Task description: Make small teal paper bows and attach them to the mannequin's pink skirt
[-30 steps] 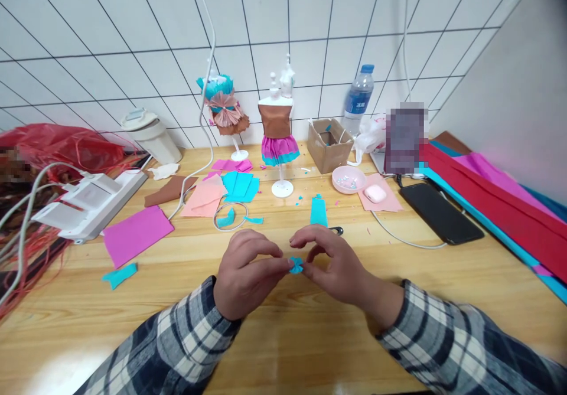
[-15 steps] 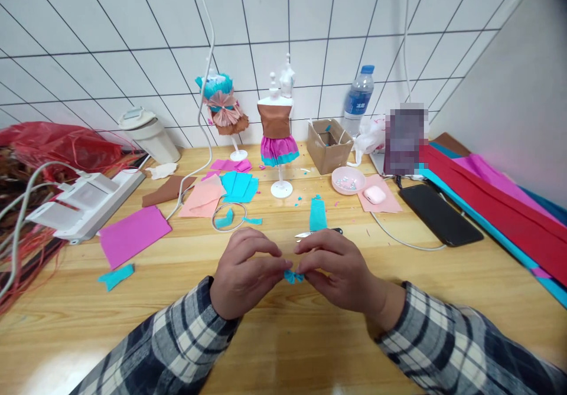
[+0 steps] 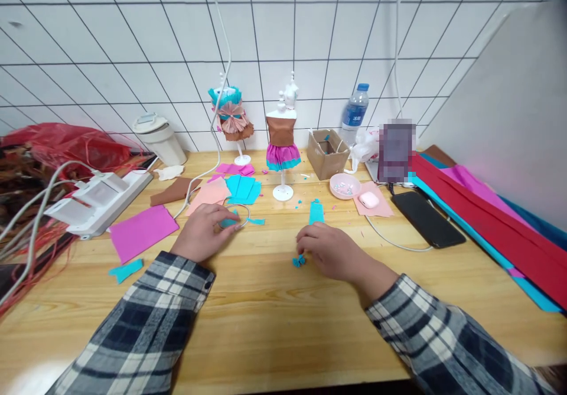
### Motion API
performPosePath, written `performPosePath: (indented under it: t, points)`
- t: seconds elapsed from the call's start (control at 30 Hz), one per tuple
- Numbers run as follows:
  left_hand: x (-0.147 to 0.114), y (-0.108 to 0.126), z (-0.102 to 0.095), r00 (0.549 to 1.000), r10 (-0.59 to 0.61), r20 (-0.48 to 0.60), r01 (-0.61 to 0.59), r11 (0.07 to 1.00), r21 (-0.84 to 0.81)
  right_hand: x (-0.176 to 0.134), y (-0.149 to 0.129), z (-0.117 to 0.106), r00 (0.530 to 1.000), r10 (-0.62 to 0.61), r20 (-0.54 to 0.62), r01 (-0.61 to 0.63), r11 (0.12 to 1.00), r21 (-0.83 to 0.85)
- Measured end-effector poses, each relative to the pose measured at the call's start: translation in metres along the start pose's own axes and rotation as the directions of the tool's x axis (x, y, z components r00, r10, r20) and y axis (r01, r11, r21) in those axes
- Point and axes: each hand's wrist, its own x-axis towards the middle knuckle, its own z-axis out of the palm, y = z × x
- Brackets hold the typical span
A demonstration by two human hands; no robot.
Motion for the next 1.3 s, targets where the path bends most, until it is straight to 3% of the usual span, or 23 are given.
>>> performPosePath:
  t: [0.13, 0.33, 0.57, 0.77, 0.93, 1.1, 1.2, 1.3]
  points:
    - [-0.006, -0.012, -0.007, 0.993, 0.012, 0.113, -0.013, 1.0, 0.006, -0.001, 0.011, -0.001, 0.991, 0.088, -0.103, -0.09, 0.996, -0.01]
    - [-0.013, -0.027, -0.002, 0.983, -0.052, 0.177, 0.053, 0.999, -0.002, 0.0, 0.026, 0.0, 0.961, 0.177, -0.212, -0.199, 0.976, -0.085]
    - [-0.013, -0.021, -0.001, 0.982, -0.182, 0.053, 0.188, 0.972, -0.14, 0.007, 0.027, 0.004, 0.964, 0.141, -0.227, -0.163, 0.983, -0.08]
    - [-0.014, -0.014, 0.0, 0.934, -0.354, -0.044, 0.338, 0.918, -0.205, 0.008, 0.022, 0.005, 0.962, 0.15, -0.228, -0.172, 0.982, -0.079]
    - [-0.014, -0.014, 0.0, 0.964, -0.265, -0.018, 0.257, 0.946, -0.197, 0.001, 0.02, 0.005, 0.954, 0.19, -0.231, -0.198, 0.98, -0.012]
    - [-0.018, -0.024, -0.009, 0.951, -0.28, -0.133, 0.256, 0.951, -0.171, 0.001, 0.027, 0.005, 0.945, 0.223, -0.241, -0.233, 0.972, -0.012]
    - [-0.018, -0.025, -0.011, 0.984, -0.175, -0.016, 0.171, 0.975, -0.145, 0.001, 0.03, 0.006, 0.945, 0.226, -0.237, -0.238, 0.971, -0.021]
    - [-0.014, -0.02, -0.009, 0.988, -0.105, 0.111, 0.123, 0.977, -0.172, 0.001, 0.03, 0.006, 0.948, 0.227, -0.221, -0.236, 0.972, -0.017]
